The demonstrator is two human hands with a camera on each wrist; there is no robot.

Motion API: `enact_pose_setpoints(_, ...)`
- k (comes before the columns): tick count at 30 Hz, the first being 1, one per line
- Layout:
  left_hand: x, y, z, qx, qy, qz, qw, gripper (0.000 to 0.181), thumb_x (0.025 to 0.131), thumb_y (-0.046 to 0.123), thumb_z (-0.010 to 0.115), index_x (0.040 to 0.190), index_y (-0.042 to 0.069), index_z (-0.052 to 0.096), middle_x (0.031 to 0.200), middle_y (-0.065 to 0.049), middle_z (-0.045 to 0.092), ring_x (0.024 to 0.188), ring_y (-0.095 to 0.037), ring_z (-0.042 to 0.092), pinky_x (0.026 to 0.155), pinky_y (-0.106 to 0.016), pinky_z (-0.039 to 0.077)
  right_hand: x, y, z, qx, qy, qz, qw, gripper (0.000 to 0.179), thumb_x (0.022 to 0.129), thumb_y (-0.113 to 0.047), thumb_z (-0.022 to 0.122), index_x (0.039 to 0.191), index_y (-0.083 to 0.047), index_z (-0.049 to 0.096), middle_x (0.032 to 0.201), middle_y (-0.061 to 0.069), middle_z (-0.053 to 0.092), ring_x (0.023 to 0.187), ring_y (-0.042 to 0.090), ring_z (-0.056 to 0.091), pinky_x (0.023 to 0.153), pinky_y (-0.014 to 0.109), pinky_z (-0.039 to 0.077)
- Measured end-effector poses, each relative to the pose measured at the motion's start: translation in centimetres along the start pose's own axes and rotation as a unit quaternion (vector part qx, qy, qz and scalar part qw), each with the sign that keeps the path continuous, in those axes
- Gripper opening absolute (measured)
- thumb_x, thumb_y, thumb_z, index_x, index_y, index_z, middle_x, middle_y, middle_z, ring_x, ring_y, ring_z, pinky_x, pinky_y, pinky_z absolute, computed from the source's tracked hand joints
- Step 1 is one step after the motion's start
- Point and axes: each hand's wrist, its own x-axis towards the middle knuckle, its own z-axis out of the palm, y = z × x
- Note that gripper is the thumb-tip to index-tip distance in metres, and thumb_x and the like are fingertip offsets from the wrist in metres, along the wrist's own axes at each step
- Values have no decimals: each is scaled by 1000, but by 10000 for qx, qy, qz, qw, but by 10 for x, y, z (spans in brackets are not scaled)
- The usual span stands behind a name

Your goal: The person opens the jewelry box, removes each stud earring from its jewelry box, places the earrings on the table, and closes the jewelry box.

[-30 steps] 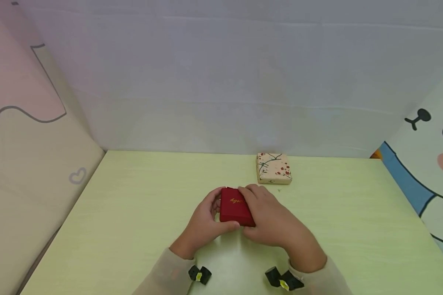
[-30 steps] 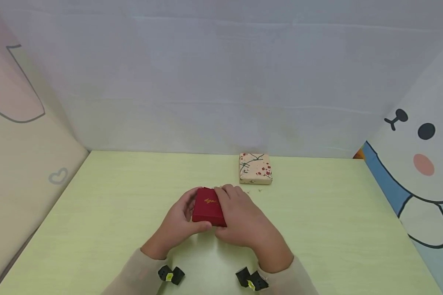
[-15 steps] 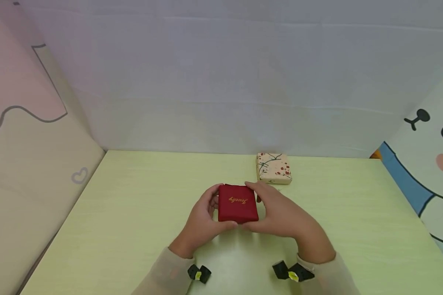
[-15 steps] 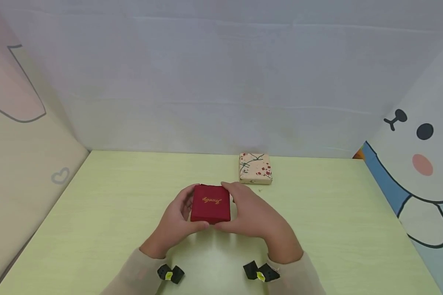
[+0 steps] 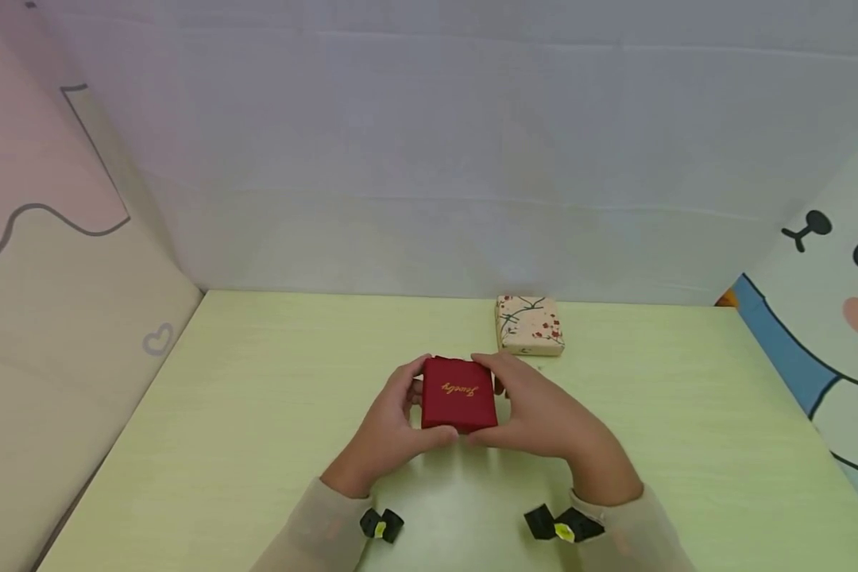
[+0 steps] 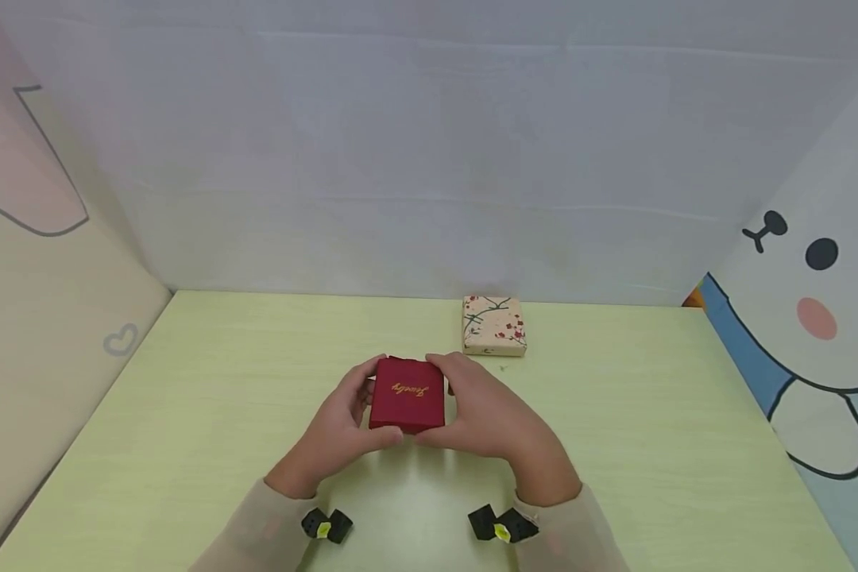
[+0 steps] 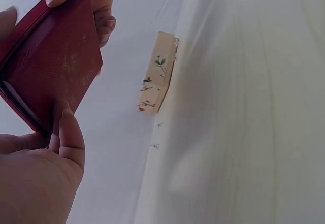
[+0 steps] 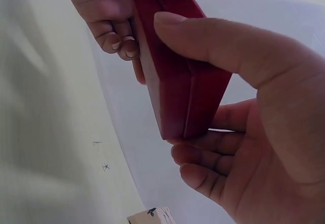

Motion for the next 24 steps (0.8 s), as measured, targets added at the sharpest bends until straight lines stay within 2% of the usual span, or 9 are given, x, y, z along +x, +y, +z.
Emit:
enact_pose_setpoints(4, 1, 0, -2, 94, 154, 97, 9998, 77, 96, 19, 73, 159, 3, 32, 141, -8, 47, 108, -25, 55, 87, -36, 52, 1, 0, 1, -77, 53, 7, 10000, 98, 75, -39, 93, 153, -8, 43, 128, -3, 56, 112, 17, 56, 92, 45, 54)
enact_pose_setpoints(8, 2, 2, -2, 162, 402, 102, 9990, 65, 99, 10, 64, 158, 5, 37, 143, -6, 47, 105, -23, 56, 85, -34, 52, 3, 0, 2, -278, 163, 16, 9995, 99, 74, -39, 94, 154, -9, 43, 130, -3, 56, 113, 16, 57, 93, 41, 53)
enact_pose_setpoints(11, 2, 4, -1, 163, 508, 86, 9985, 63, 98, 7, 63, 156, 7, 39, 142, -4, 47, 104, -22, 56, 86, -36, 51, 5, 0, 4, -362, 229, -14, 9991, 100, 74, -36, 95, 154, -8, 42, 132, -2, 56, 114, 16, 57, 94, 40, 53)
enact_pose_setpoints(17, 5, 8, -2, 335, 632, 130, 9974, 61, 96, 6, 64, 154, 4, 42, 138, -4, 49, 101, -22, 54, 84, -40, 50, 8, -1, 7, -517, 276, -44, 9983, 100, 74, -30, 95, 154, -5, 41, 136, 1, 55, 119, 19, 56, 96, 41, 52)
enact_pose_setpoints(24, 13, 14, -6, 593, 568, -135, 9965, 60, 96, 9, 64, 152, 2, 44, 129, -7, 52, 98, -22, 55, 77, -38, 50, 14, -6, 0, -920, 132, 0, 9957, 103, 73, -35, 95, 154, -4, 41, 137, 5, 56, 122, 22, 56, 98, 44, 52)
